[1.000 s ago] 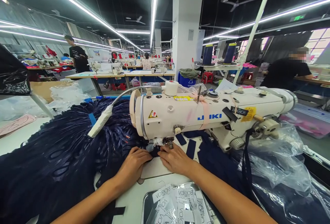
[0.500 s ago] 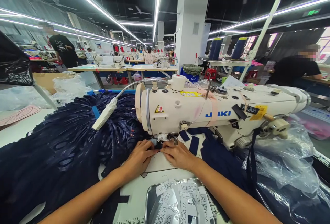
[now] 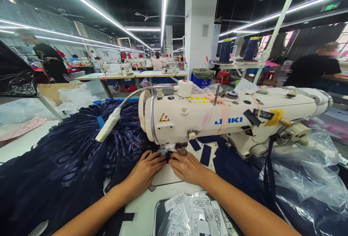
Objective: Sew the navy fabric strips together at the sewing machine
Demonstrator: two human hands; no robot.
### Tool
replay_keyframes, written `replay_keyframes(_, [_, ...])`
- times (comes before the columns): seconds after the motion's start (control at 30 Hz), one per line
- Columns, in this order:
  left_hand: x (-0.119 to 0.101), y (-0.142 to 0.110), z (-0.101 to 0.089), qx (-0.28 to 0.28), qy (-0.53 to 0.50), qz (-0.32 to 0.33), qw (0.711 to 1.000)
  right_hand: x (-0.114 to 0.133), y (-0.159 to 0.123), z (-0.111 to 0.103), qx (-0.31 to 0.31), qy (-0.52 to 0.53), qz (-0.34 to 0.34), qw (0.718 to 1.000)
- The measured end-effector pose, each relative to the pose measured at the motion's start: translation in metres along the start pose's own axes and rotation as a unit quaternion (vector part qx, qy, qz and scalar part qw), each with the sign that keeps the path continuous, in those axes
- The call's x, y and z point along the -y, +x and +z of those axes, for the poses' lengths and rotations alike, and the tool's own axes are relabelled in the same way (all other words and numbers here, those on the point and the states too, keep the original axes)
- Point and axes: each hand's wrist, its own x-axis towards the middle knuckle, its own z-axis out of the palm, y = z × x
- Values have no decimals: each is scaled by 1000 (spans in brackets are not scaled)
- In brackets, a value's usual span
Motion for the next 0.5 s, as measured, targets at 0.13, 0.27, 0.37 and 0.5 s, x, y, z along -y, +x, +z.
replay_keyframes(0.13, [3, 1, 1, 11, 1, -5, 1000, -1, 0, 1, -4, 0, 2, 1000])
replay_keyframes(0.27, [3, 3, -1, 26, -8, -13, 1000, -1, -1, 2, -11, -8, 3, 1000])
replay_keyframes(0.37, [2, 5, -4, 41, -14, -21, 999, -1, -1, 3, -6, -16, 9, 1000])
replay_keyframes(0.5, [3, 8, -6, 41, -17, -27, 999, -1, 0, 5, -1, -27, 22, 999])
